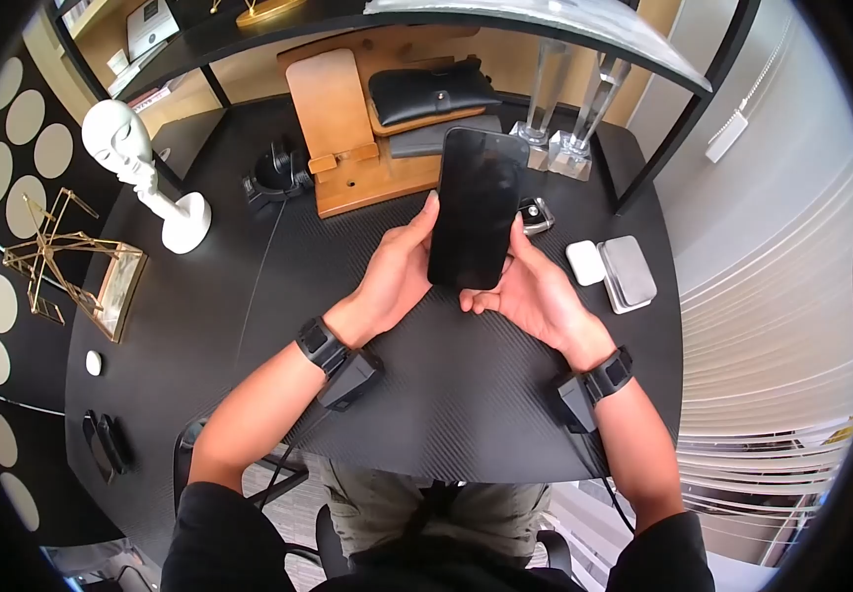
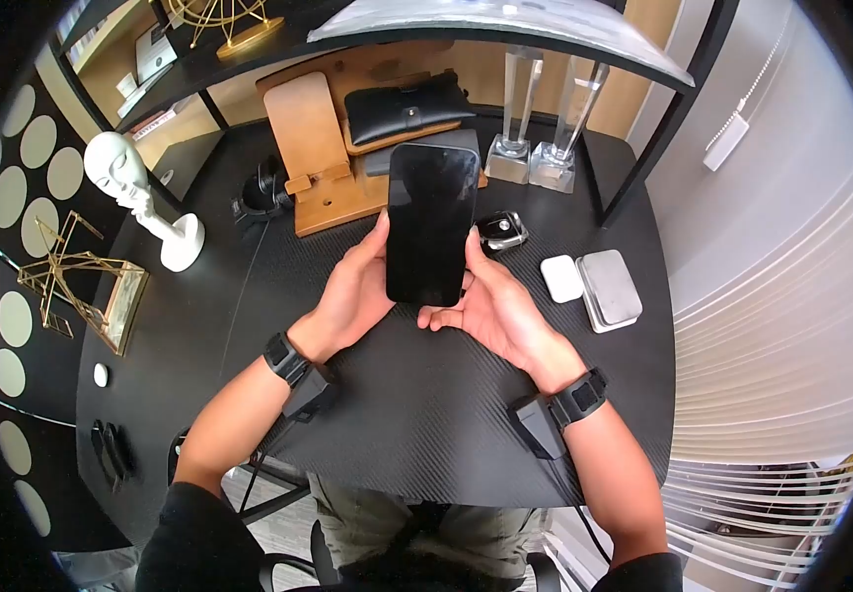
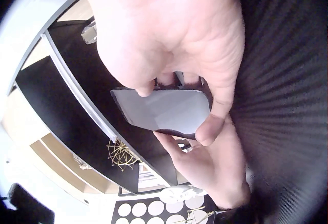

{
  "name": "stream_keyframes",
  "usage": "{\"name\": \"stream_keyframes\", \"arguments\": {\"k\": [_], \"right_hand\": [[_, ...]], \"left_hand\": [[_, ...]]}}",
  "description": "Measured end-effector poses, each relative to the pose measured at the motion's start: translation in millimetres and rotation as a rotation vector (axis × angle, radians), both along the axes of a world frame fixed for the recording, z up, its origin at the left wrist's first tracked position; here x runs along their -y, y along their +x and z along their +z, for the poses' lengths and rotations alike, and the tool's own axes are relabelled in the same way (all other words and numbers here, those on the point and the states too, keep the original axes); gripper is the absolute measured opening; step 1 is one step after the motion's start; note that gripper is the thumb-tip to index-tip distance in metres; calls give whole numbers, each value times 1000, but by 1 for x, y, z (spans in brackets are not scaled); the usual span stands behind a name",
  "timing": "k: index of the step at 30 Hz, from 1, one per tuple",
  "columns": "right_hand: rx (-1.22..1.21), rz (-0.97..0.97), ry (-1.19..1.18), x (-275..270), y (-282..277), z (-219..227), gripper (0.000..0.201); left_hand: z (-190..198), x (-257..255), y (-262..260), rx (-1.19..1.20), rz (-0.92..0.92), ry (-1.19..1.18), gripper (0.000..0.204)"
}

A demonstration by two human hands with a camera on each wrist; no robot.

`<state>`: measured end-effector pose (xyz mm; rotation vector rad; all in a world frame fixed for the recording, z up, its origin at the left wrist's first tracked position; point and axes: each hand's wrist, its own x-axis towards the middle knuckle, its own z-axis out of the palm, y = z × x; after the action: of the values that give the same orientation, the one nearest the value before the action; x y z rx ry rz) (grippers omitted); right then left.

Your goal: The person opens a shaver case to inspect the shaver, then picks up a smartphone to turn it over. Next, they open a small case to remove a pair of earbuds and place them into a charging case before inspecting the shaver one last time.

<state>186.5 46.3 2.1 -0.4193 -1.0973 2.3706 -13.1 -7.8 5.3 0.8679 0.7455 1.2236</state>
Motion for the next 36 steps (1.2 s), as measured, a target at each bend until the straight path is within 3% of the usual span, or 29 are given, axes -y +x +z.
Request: {"name": "stream_keyframes", "arguments": {"k": [36], "right_hand": [[-25, -7, -43, 0, -1, 1, 66]], "left_hand": [[1, 0, 1, -5, 21, -1, 66]]}}
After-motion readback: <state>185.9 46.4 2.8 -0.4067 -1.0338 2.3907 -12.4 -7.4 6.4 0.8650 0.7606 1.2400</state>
